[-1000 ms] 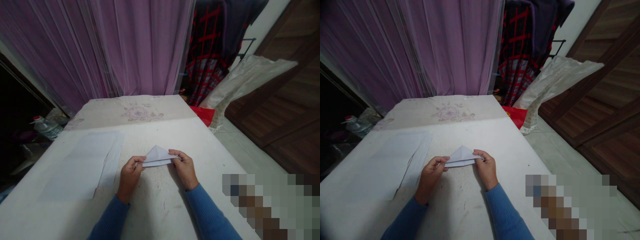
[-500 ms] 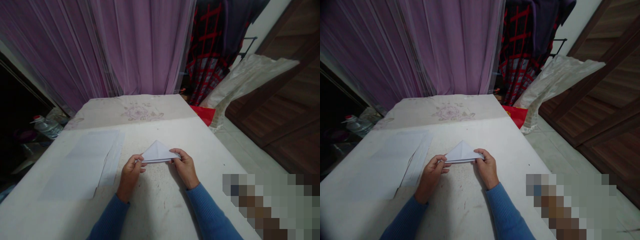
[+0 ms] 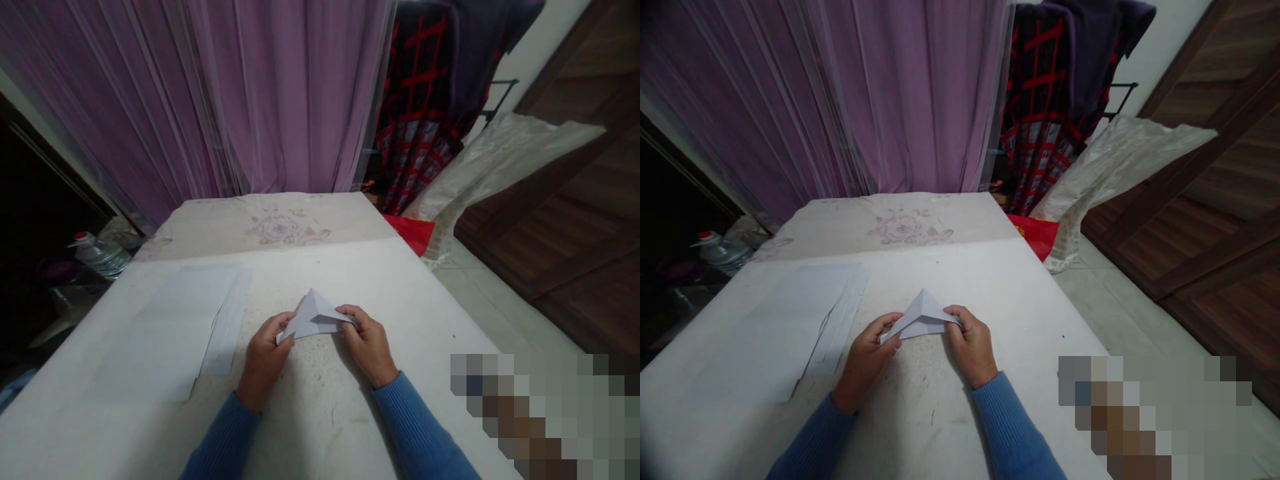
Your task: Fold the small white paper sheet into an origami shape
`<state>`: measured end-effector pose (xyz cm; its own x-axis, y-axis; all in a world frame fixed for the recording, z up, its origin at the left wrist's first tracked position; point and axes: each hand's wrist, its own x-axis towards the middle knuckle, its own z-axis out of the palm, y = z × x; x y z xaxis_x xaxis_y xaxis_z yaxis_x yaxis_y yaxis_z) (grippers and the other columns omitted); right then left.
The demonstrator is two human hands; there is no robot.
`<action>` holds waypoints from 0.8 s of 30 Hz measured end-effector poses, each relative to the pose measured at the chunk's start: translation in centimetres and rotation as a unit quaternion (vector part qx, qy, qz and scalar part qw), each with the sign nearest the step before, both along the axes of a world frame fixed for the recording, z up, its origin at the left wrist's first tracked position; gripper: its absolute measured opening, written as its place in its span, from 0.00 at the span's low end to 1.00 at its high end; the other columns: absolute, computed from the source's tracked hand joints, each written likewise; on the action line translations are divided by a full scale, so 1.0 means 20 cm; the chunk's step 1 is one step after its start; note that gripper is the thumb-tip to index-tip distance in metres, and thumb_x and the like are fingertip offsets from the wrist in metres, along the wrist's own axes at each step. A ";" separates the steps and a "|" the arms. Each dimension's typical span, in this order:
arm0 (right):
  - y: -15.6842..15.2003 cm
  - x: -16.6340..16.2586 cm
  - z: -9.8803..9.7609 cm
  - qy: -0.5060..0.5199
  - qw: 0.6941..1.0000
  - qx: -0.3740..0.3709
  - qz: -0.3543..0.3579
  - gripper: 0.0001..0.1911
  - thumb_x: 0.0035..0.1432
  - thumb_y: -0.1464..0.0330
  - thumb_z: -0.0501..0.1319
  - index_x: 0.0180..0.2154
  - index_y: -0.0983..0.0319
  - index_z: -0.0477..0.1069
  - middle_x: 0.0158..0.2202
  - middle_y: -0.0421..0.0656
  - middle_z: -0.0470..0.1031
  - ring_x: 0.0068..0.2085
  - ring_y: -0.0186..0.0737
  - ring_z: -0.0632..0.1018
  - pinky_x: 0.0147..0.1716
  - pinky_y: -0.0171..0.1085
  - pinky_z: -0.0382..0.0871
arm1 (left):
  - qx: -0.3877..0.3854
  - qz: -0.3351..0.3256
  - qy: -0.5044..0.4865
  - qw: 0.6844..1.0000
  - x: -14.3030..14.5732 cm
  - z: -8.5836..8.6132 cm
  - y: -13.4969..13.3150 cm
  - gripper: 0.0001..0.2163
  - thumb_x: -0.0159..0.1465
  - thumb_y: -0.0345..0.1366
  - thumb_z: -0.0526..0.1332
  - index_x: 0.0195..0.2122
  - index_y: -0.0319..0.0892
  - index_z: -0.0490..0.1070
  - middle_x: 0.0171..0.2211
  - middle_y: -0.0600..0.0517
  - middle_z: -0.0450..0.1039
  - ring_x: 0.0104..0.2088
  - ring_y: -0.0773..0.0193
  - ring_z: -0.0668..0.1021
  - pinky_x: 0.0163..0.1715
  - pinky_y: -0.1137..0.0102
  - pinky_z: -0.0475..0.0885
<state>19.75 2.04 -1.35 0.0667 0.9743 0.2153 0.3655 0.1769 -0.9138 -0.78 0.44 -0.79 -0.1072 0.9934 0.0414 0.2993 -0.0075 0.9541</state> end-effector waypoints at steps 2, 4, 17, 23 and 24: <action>0.00 0.00 -0.01 -0.011 1.000 0.006 0.003 0.13 0.54 0.67 0.56 0.39 0.59 0.76 0.32 0.40 0.79 0.29 0.38 0.75 0.32 0.35 0.67 | 0.002 -0.001 0.013 1.000 0.01 0.00 0.00 0.16 0.54 0.33 0.59 0.44 0.45 0.75 0.38 0.51 0.77 0.41 0.59 0.77 0.38 0.69 0.73; 0.00 -0.01 -0.01 -0.015 1.000 0.024 0.009 0.12 0.54 0.67 0.57 0.39 0.58 0.77 0.34 0.41 0.79 0.34 0.40 0.77 0.35 0.36 0.68 | 0.011 -0.005 0.028 1.000 0.01 0.01 0.00 0.13 0.55 0.34 0.59 0.42 0.45 0.75 0.37 0.51 0.77 0.39 0.59 0.77 0.37 0.69 0.72; -0.01 -0.03 0.04 0.093 0.991 -0.083 0.050 0.12 0.54 0.58 0.59 0.30 0.60 0.71 0.24 0.38 0.70 0.26 0.36 0.68 0.26 0.33 0.61 | -0.021 -0.039 0.007 0.999 0.05 0.09 -0.03 0.07 0.53 0.39 0.62 0.27 0.43 0.66 0.25 0.56 0.65 0.28 0.65 0.71 0.28 0.73 0.66; 0.00 -0.04 0.05 0.114 0.986 -0.114 0.033 0.17 0.52 0.55 0.60 0.34 0.62 0.75 0.28 0.42 0.75 0.29 0.40 0.72 0.27 0.34 0.63 | -0.094 -0.130 -0.112 0.981 0.01 0.11 -0.03 0.15 0.51 0.45 0.66 0.33 0.42 0.68 0.27 0.56 0.65 0.27 0.68 0.68 0.25 0.74 0.64; 0.00 -0.04 0.05 0.115 0.986 -0.117 0.030 0.18 0.51 0.54 0.60 0.33 0.62 0.76 0.27 0.42 0.75 0.29 0.40 0.72 0.27 0.35 0.63 | -0.106 -0.141 -0.135 0.975 0.00 0.12 -0.03 0.17 0.50 0.47 0.66 0.35 0.42 0.68 0.28 0.56 0.66 0.26 0.68 0.68 0.25 0.74 0.64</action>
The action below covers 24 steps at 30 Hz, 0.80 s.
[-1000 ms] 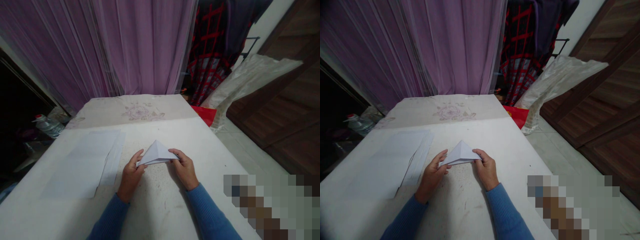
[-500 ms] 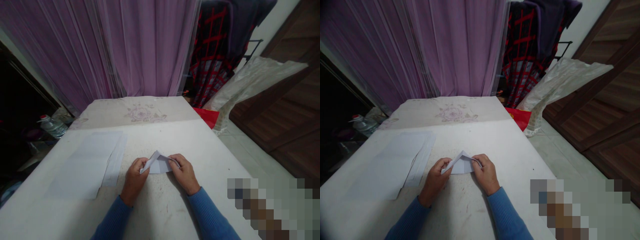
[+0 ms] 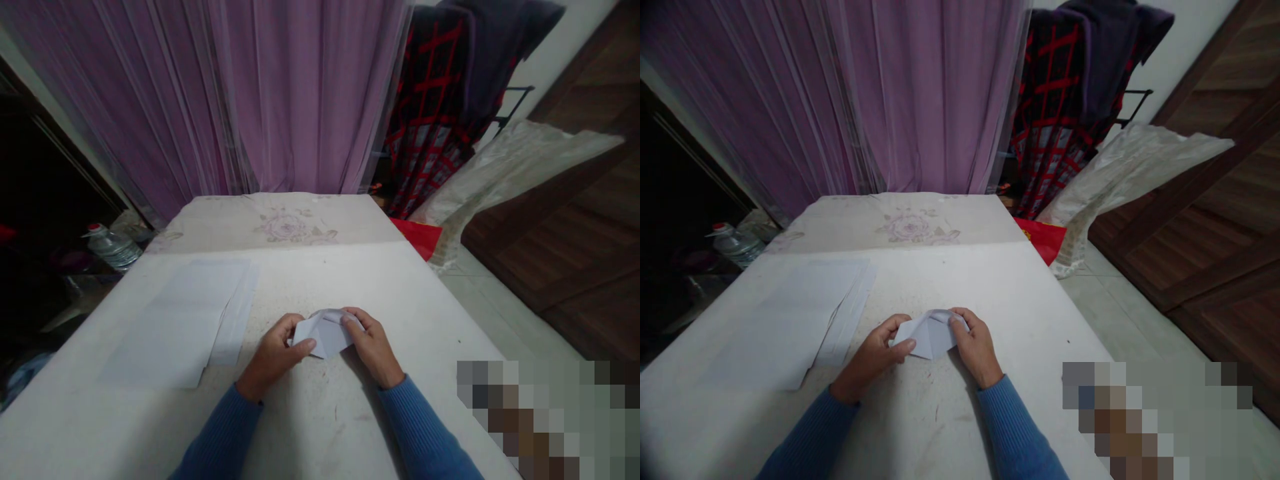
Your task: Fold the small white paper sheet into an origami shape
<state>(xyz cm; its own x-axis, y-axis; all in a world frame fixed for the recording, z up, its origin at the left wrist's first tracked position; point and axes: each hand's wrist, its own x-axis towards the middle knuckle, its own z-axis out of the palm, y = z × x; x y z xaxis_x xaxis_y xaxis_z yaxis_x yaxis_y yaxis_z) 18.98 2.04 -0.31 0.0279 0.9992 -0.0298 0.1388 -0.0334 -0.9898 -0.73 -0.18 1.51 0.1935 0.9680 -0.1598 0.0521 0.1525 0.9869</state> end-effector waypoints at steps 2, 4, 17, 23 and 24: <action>0.01 0.00 0.00 0.000 1.000 -0.003 -0.003 0.19 0.51 0.53 0.61 0.31 0.63 0.76 0.26 0.42 0.75 0.28 0.40 0.72 0.27 0.35 0.63 | -0.015 -0.014 -0.041 0.999 -0.01 0.01 0.00 0.19 0.49 0.48 0.68 0.35 0.41 0.68 0.30 0.55 0.67 0.28 0.68 0.70 0.27 0.74 0.65; 0.01 0.00 0.00 0.002 1.000 -0.009 -0.003 0.20 0.50 0.52 0.61 0.30 0.63 0.76 0.24 0.42 0.75 0.27 0.40 0.71 0.27 0.35 0.63 | -0.013 -0.024 -0.076 0.997 -0.01 0.02 0.00 0.21 0.48 0.49 0.69 0.35 0.41 0.68 0.31 0.53 0.68 0.32 0.65 0.72 0.32 0.72 0.68; 0.01 0.00 -0.05 0.060 0.996 -0.068 0.010 0.19 0.47 0.54 0.63 0.30 0.64 0.75 0.20 0.40 0.72 0.22 0.35 0.69 0.22 0.32 0.59 | -0.030 -0.046 -0.170 0.984 -0.01 0.05 -0.01 0.19 0.48 0.44 0.72 0.36 0.40 0.70 0.34 0.51 0.72 0.38 0.62 0.75 0.41 0.68 0.69; 0.01 0.00 -0.04 0.061 0.995 -0.076 0.004 0.19 0.47 0.55 0.63 0.31 0.65 0.75 0.20 0.39 0.71 0.22 0.34 0.67 0.22 0.32 0.57 | -0.017 0.011 -0.132 0.991 0.00 0.04 -0.01 0.17 0.48 0.43 0.71 0.33 0.41 0.69 0.31 0.52 0.72 0.33 0.65 0.74 0.35 0.70 0.69; 0.01 0.00 -0.03 0.060 0.995 -0.074 0.004 0.19 0.47 0.55 0.63 0.31 0.65 0.75 0.20 0.39 0.71 0.22 0.34 0.68 0.22 0.32 0.57 | -0.009 0.015 -0.125 0.992 0.01 0.04 -0.01 0.16 0.48 0.43 0.71 0.33 0.41 0.69 0.30 0.52 0.71 0.32 0.65 0.74 0.34 0.71 0.68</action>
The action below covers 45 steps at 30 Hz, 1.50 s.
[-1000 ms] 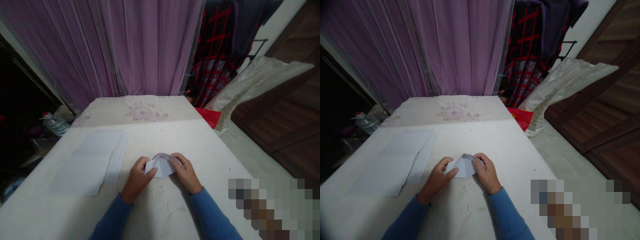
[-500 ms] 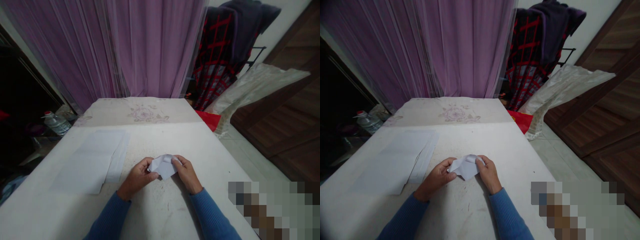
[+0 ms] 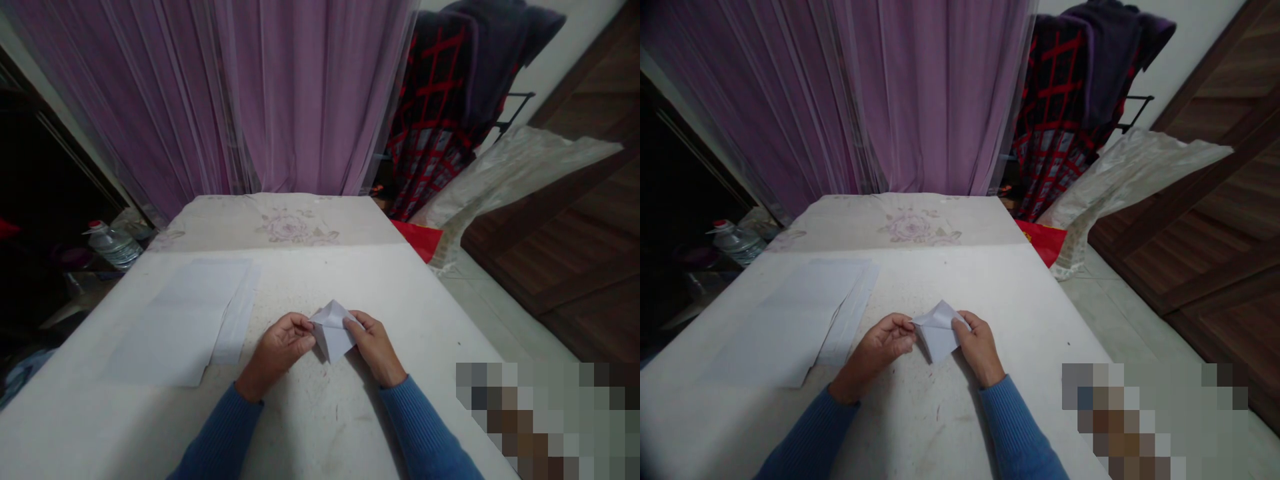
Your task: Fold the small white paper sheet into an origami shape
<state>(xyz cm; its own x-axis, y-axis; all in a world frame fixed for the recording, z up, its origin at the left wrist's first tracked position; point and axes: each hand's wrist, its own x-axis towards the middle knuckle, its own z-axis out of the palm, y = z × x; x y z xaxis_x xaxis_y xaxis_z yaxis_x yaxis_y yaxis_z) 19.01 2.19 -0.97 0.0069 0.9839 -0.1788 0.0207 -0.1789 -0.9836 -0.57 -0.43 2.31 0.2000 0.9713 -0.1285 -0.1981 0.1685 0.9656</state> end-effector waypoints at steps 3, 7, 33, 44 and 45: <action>0.00 0.00 0.00 -0.008 1.000 0.010 -0.002 0.20 0.46 0.54 0.63 0.32 0.65 0.76 0.22 0.40 0.72 0.23 0.35 0.69 0.23 0.33 0.59 | 0.024 0.016 0.033 0.999 0.01 -0.01 0.00 0.15 0.50 0.41 0.69 0.34 0.41 0.70 0.29 0.54 0.70 0.30 0.68 0.72 0.32 0.73 0.67; 0.01 0.00 -0.01 -0.028 0.999 0.025 -0.001 0.20 0.46 0.54 0.63 0.32 0.65 0.77 0.22 0.40 0.73 0.24 0.36 0.69 0.23 0.33 0.60 | 0.048 0.041 0.063 0.996 0.03 -0.01 -0.01 0.13 0.51 0.40 0.67 0.35 0.41 0.69 0.27 0.55 0.68 0.28 0.69 0.71 0.29 0.74 0.66; -0.02 0.01 0.05 -0.075 0.995 0.063 0.020 0.22 0.51 0.51 0.62 0.34 0.65 0.78 0.28 0.44 0.76 0.30 0.41 0.73 0.29 0.36 0.65 | 0.049 0.126 0.113 0.984 -0.01 0.06 0.00 0.13 0.53 0.43 0.64 0.35 0.39 0.74 0.19 0.57 0.70 0.17 0.73 0.66 0.17 0.77 0.60; -0.03 -0.02 0.07 -0.067 0.994 0.089 -0.007 0.19 0.52 0.53 0.62 0.30 0.64 0.77 0.24 0.42 0.73 0.27 0.38 0.71 0.27 0.35 0.63 | 0.092 0.131 0.166 0.973 0.01 -0.06 0.01 0.16 0.55 0.41 0.62 0.43 0.41 0.73 0.40 0.47 0.75 0.39 0.62 0.78 0.37 0.69 0.73; -0.04 -0.03 0.07 -0.068 0.993 0.094 -0.001 0.19 0.52 0.53 0.61 0.31 0.64 0.78 0.25 0.42 0.74 0.28 0.38 0.71 0.28 0.35 0.64 | 0.100 0.136 0.177 0.970 0.02 -0.08 0.01 0.15 0.55 0.41 0.62 0.42 0.42 0.74 0.44 0.46 0.75 0.44 0.59 0.77 0.42 0.67 0.73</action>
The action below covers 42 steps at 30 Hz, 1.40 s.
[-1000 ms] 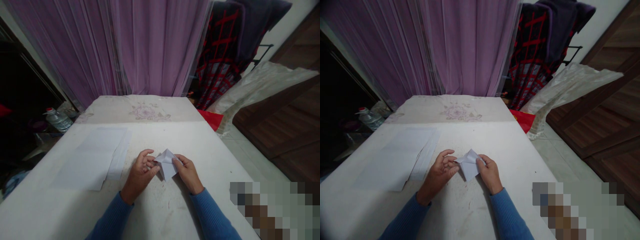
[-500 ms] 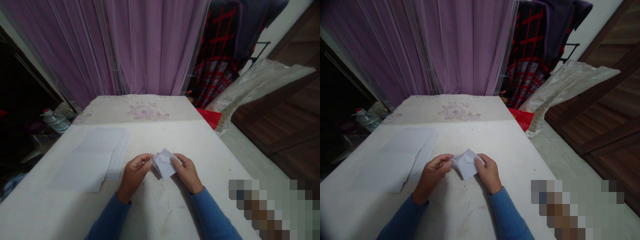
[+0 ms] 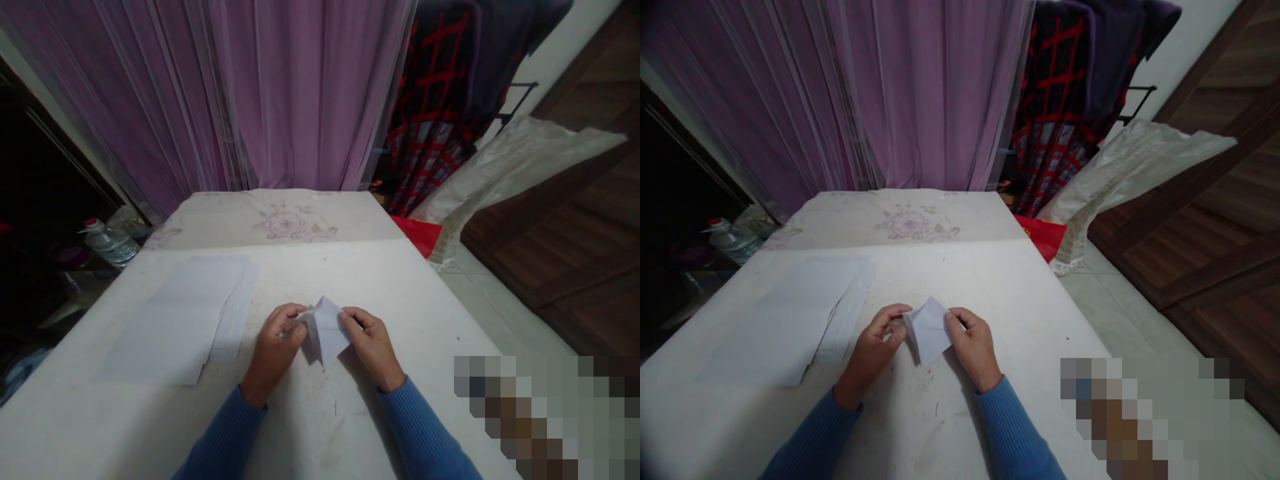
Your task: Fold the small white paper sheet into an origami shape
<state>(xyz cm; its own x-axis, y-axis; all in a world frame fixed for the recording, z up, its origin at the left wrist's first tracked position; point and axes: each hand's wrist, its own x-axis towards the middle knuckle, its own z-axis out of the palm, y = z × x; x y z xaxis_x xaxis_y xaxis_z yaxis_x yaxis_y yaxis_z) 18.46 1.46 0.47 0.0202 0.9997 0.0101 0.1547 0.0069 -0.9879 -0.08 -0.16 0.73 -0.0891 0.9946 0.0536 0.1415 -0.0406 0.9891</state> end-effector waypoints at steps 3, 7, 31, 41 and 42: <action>-0.01 -0.02 0.01 0.001 1.000 0.007 0.023 0.19 0.54 0.54 0.61 0.32 0.63 0.78 0.27 0.43 0.76 0.29 0.39 0.73 0.29 0.36 0.65 | -0.017 0.017 -0.016 1.000 0.03 -0.07 0.00 0.21 0.53 0.40 0.64 0.48 0.43 0.70 0.54 0.43 0.69 0.54 0.54 0.72 0.51 0.62 0.70; -0.02 -0.04 0.03 0.006 0.999 0.011 0.029 0.20 0.55 0.53 0.60 0.33 0.63 0.79 0.31 0.45 0.78 0.34 0.42 0.75 0.34 0.38 0.67 | -0.093 -0.022 -0.092 0.991 0.06 -0.11 0.01 0.31 0.51 0.43 0.67 0.55 0.41 0.63 0.52 0.39 0.71 0.45 0.57 0.78 0.46 0.63 0.73; -0.01 -0.06 -0.01 0.227 0.962 -0.140 0.058 0.23 0.43 0.53 0.70 0.34 0.63 0.74 0.26 0.40 0.76 0.26 0.34 0.72 0.27 0.33 0.64 | -0.096 -0.021 -0.120 0.988 0.04 -0.07 0.01 0.18 0.53 0.42 0.66 0.41 0.39 0.67 0.35 0.49 0.77 0.36 0.61 0.79 0.36 0.68 0.74; -0.03 -0.08 -0.02 0.120 0.983 -0.121 0.075 0.19 0.44 0.54 0.67 0.31 0.63 0.73 0.20 0.37 0.71 0.21 0.31 0.68 0.21 0.31 0.59 | 0.130 0.023 0.223 0.966 0.06 -0.06 -0.02 0.08 0.59 0.31 0.59 0.40 0.45 0.73 0.46 0.47 0.75 0.49 0.58 0.76 0.52 0.61 0.69; -0.03 -0.08 -0.02 0.113 0.983 -0.118 0.078 0.19 0.45 0.54 0.67 0.31 0.63 0.73 0.21 0.37 0.71 0.21 0.31 0.68 0.21 0.31 0.60 | 0.123 0.018 0.228 0.966 0.06 -0.05 -0.02 0.07 0.60 0.32 0.58 0.38 0.45 0.73 0.42 0.49 0.77 0.46 0.59 0.77 0.49 0.63 0.71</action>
<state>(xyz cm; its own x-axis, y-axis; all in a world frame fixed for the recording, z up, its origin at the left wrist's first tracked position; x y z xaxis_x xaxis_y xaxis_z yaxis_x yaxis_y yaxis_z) 16.84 0.86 -0.01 -0.1577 0.9649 -0.2102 -0.0538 -0.2209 -0.9738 1.12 -0.58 -0.36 -0.0351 0.9437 0.3289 0.5653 -0.2526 0.7852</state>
